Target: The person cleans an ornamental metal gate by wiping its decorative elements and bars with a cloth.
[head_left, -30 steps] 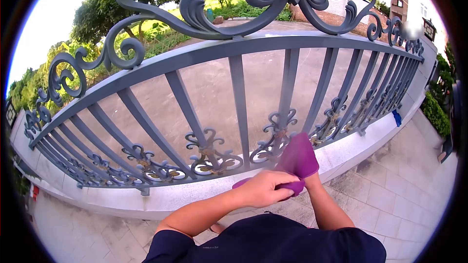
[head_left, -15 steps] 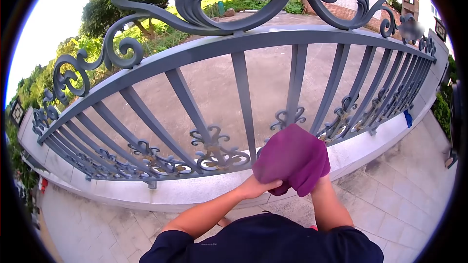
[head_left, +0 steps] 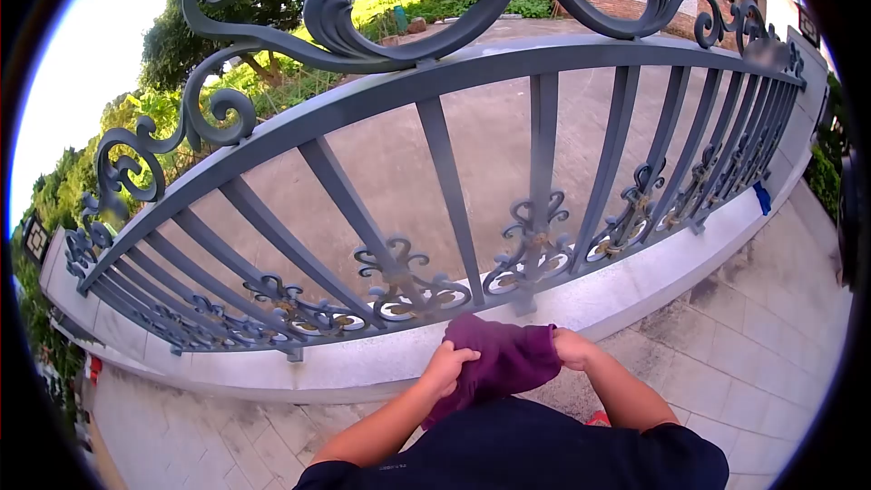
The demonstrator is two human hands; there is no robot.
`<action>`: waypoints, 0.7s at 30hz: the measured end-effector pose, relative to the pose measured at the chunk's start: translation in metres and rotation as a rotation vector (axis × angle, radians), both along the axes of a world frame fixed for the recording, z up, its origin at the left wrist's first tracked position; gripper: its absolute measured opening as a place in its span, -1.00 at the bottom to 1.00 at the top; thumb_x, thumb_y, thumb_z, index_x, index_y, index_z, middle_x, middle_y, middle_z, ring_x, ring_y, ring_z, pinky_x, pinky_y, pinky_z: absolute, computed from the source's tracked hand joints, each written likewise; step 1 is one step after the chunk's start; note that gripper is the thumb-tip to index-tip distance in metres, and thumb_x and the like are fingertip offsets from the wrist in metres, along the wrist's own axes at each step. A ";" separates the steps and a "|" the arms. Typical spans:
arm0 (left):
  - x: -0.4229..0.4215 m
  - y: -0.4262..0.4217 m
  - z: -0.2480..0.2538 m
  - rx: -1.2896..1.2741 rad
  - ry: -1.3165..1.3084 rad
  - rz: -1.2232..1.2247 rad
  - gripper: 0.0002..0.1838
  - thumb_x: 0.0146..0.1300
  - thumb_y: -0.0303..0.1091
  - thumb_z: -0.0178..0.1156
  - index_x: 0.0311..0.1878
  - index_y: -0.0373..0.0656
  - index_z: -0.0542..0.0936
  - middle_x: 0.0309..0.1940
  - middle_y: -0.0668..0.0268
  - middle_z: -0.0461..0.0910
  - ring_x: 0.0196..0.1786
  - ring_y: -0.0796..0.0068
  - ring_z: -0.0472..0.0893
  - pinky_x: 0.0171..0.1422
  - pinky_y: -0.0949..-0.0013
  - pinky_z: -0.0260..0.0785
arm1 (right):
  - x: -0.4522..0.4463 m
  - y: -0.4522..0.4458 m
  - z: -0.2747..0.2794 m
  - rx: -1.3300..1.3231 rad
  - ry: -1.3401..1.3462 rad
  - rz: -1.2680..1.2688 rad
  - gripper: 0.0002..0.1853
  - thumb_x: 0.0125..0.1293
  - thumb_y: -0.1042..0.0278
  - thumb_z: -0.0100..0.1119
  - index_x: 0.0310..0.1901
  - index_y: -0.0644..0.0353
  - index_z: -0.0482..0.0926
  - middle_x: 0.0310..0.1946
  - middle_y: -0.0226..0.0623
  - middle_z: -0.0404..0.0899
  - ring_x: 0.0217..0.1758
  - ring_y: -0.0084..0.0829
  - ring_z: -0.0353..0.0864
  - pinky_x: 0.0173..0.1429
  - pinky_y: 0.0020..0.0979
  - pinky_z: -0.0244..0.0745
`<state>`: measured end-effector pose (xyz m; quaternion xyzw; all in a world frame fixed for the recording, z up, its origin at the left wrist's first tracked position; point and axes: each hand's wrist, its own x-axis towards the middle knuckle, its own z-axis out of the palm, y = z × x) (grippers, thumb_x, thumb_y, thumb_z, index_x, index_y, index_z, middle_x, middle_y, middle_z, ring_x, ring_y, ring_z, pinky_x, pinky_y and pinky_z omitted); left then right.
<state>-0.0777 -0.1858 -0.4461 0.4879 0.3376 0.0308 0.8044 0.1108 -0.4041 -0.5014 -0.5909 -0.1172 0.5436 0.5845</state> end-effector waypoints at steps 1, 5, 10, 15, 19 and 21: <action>-0.006 0.009 -0.012 0.104 0.061 -0.083 -0.66 0.37 -0.52 0.32 0.16 -0.45 0.61 0.02 0.09 0.75 0.06 0.18 0.77 0.18 0.13 0.66 | 0.002 -0.005 -0.010 -0.110 -0.007 -0.004 -0.60 0.55 0.31 0.29 0.26 0.43 0.67 0.13 -0.16 0.77 0.03 -0.29 0.81 0.12 -0.24 0.75; -0.037 0.046 -0.060 0.971 0.341 -0.684 -0.56 0.40 -0.22 0.37 0.30 -0.13 0.68 0.04 -0.03 0.80 0.13 -0.02 0.78 0.25 0.02 0.61 | -0.003 -0.027 -0.094 -0.348 -0.082 -0.052 -0.60 0.51 0.25 0.35 0.13 0.49 0.73 -0.07 -0.20 0.81 -0.16 -0.34 0.81 -0.07 -0.24 0.72; -0.062 0.045 -0.062 1.119 0.483 -0.457 -0.54 0.39 -0.03 0.36 0.31 0.10 0.70 0.04 -0.06 0.79 0.14 -0.21 0.74 0.27 -0.10 0.58 | -0.027 -0.018 -0.065 -0.196 -0.460 -0.042 -0.50 0.40 0.00 0.45 0.13 0.28 0.78 0.16 0.02 0.69 0.23 -0.13 0.69 0.25 -0.15 0.61; -0.063 0.060 -0.022 0.718 0.173 -0.320 -0.60 0.51 -0.27 0.35 0.34 -0.15 0.73 -0.01 0.26 0.80 -0.03 0.55 0.71 0.08 0.43 0.58 | -0.036 -0.012 0.014 -0.216 -1.657 0.576 -0.57 0.15 -0.09 0.56 -0.10 0.06 0.86 0.33 0.13 0.56 0.50 0.08 0.45 0.48 0.00 0.44; -0.048 0.068 0.028 0.421 -0.143 0.040 -0.65 0.50 -0.43 0.35 0.29 -0.29 0.72 -0.02 0.37 0.76 -0.06 0.62 0.69 0.13 0.50 0.54 | 0.000 -0.001 0.088 0.043 -0.898 0.543 -0.58 0.46 -0.03 0.39 -0.27 0.24 0.83 0.05 -0.04 0.77 0.19 -0.11 0.75 0.22 -0.16 0.64; -0.034 0.070 0.066 0.397 -0.278 0.151 -0.65 0.52 -0.41 0.35 0.30 -0.26 0.72 -0.04 0.38 0.76 -0.06 0.62 0.69 0.14 0.48 0.54 | 0.025 -0.005 0.085 0.361 -0.255 0.381 -0.56 0.64 0.02 0.22 -0.20 0.27 0.82 -0.19 -0.21 0.82 -0.20 -0.34 0.81 0.02 -0.35 0.69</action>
